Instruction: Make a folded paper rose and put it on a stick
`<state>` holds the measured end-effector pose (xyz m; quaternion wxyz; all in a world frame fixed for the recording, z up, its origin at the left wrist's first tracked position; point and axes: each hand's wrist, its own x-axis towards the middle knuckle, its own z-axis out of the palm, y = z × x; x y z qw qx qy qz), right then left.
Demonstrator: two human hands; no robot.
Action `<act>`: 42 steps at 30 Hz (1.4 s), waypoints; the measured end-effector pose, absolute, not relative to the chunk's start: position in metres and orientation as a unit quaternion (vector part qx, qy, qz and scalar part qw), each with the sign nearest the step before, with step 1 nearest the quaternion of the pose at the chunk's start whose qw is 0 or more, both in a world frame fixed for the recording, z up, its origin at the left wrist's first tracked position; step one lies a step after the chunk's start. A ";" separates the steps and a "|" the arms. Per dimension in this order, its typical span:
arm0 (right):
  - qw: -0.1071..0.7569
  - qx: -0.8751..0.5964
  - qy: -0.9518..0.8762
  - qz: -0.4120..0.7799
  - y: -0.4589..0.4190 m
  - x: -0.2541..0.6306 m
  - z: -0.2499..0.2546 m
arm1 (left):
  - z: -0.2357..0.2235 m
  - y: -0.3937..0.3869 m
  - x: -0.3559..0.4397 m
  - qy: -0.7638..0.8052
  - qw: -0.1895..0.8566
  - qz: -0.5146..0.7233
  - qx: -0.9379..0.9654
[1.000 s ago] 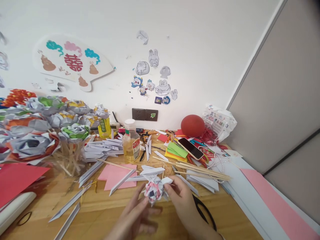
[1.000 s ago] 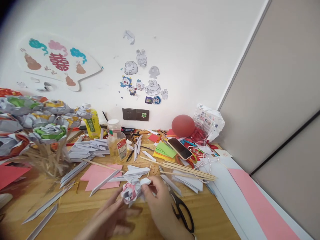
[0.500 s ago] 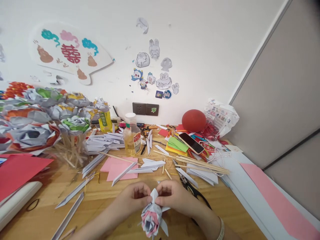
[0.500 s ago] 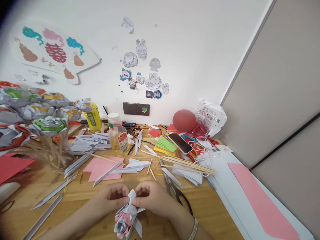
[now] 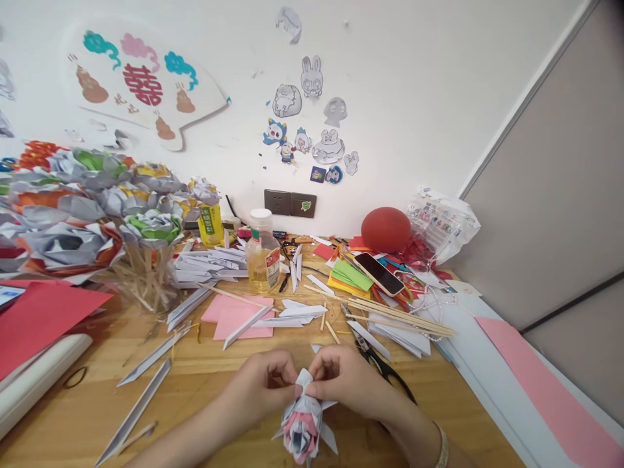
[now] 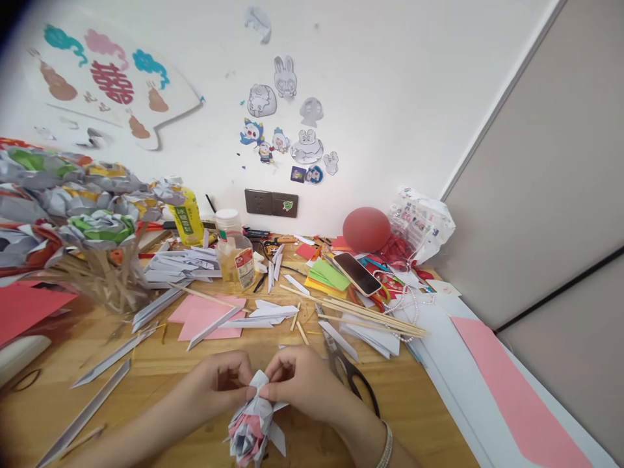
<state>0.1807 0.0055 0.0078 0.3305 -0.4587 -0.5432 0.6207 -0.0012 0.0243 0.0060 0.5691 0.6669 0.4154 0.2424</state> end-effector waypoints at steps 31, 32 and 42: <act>0.315 -0.475 -0.734 0.369 -0.002 0.174 0.028 | 0.018 0.019 -0.001 0.439 0.489 0.270 0.704; 0.338 -0.484 -0.714 0.376 -0.001 0.176 0.027 | 0.018 0.020 -0.003 0.407 0.535 0.278 0.686; 0.478 -0.555 -0.553 0.397 0.005 0.164 0.012 | -0.024 0.013 0.001 0.404 0.388 0.386 0.733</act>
